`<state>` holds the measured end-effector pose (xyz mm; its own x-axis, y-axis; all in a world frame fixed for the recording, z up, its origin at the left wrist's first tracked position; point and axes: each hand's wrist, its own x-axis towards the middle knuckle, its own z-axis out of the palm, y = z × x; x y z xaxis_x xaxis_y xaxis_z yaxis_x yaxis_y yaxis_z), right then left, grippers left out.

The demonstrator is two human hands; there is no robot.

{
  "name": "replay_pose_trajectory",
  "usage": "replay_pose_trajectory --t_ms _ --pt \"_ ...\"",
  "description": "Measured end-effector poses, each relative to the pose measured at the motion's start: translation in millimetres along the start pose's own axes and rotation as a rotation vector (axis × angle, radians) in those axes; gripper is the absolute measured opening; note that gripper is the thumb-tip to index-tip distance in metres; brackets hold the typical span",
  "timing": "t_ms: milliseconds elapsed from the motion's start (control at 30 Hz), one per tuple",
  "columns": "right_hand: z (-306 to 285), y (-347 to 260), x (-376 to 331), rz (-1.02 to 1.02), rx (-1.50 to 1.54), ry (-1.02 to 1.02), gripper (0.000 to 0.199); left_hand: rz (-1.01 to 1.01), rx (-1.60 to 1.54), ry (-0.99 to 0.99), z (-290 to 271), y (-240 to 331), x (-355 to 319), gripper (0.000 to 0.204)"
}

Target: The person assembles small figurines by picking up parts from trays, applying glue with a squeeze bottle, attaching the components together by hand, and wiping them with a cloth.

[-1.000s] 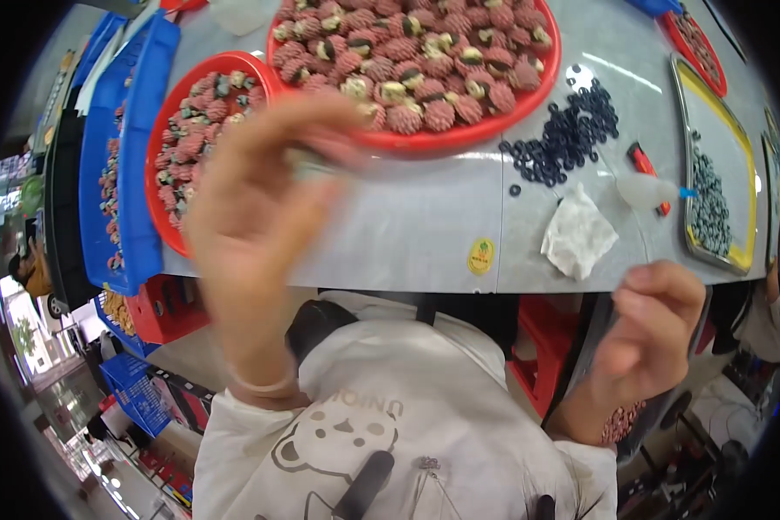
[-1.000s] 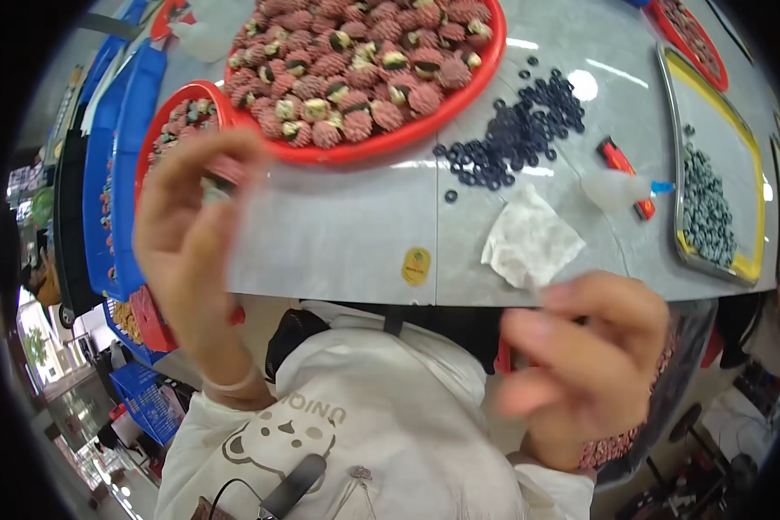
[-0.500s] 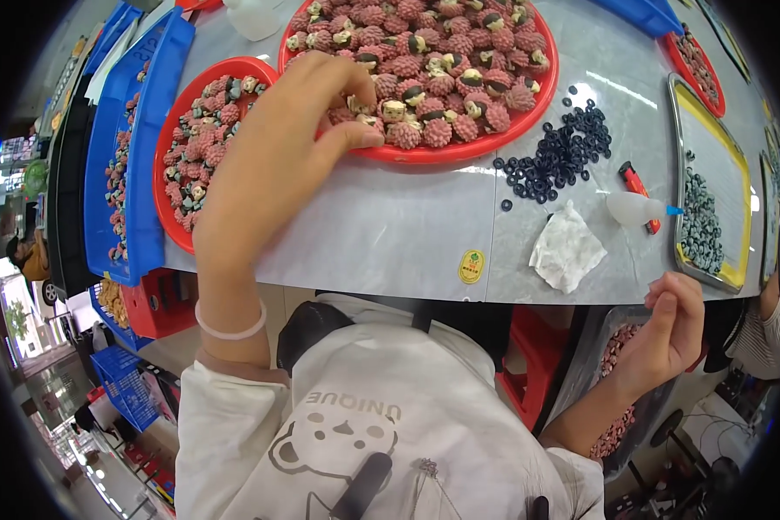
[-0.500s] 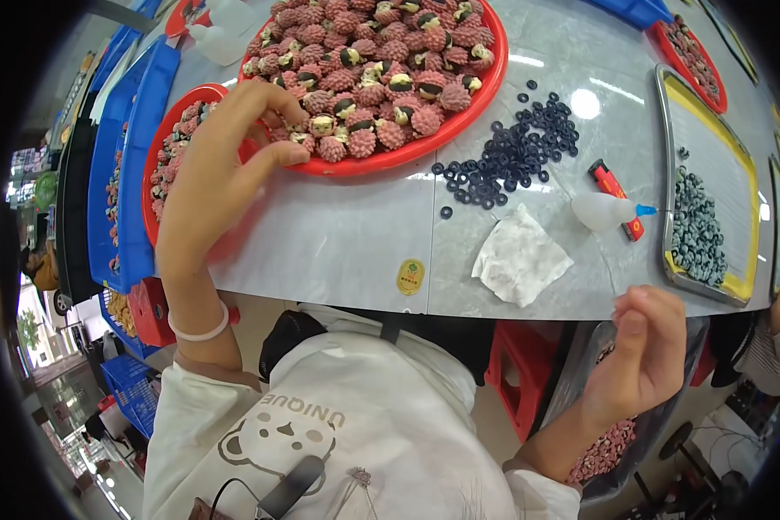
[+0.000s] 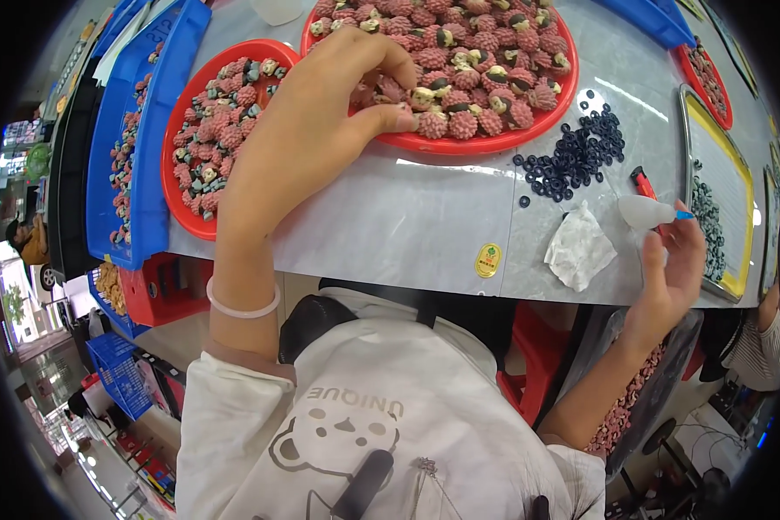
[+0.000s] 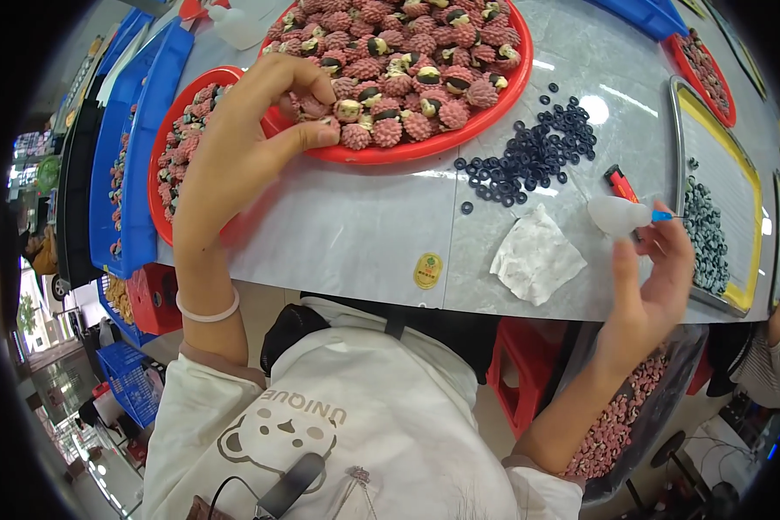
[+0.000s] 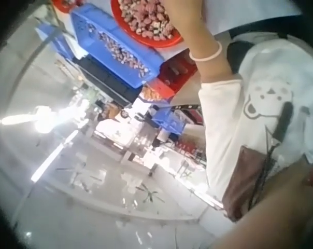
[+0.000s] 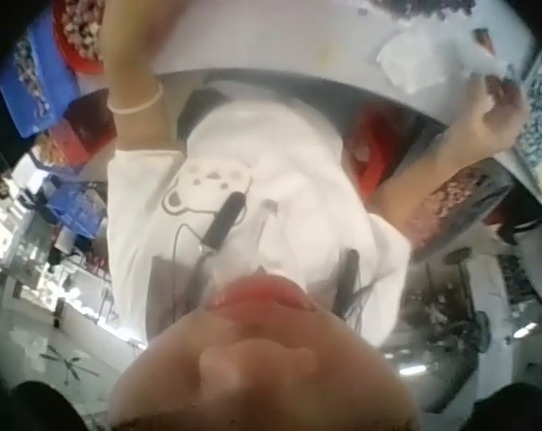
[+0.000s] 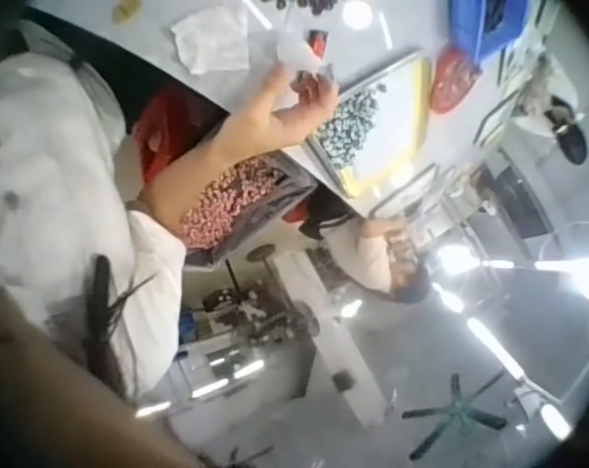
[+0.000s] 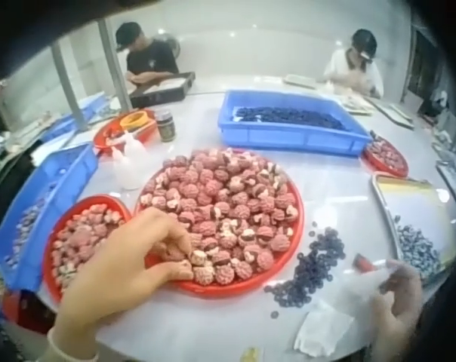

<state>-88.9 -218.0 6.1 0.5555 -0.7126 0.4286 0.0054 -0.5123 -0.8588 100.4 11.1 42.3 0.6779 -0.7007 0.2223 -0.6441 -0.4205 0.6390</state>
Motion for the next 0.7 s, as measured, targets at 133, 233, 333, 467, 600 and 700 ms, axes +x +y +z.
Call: replay_pose_trajectory --t_ms 133,233,333,467,600,700 --pt "9.0 -0.1 1.1 0.145 -0.038 -0.294 0.037 0.016 -0.188 0.088 -1.2 -3.7 1.6 0.016" --pt "4.6 -3.2 0.7 0.172 0.091 -0.227 0.037 -0.01 -0.135 0.17 -0.5 2.1 -1.3 0.018" --pt "-5.5 -9.6 -4.8 0.155 0.172 -0.166 0.038 0.127 -0.507 0.251 10.7 14.2 -12.3 0.014" --pt "-23.8 -19.6 -8.0 0.151 0.218 -0.266 0.044 -0.051 -1.236 0.083 47.4 37.5 -41.3 0.023" --pt "-30.1 -39.6 -8.4 0.149 0.212 -0.33 0.05 -0.257 -1.444 -0.069 67.0 53.6 -49.9 0.034" --pt "-21.1 -47.0 -9.2 0.11 0.362 -0.374 0.048 -0.308 -1.469 -0.093 75.8 58.9 -55.1 0.036"
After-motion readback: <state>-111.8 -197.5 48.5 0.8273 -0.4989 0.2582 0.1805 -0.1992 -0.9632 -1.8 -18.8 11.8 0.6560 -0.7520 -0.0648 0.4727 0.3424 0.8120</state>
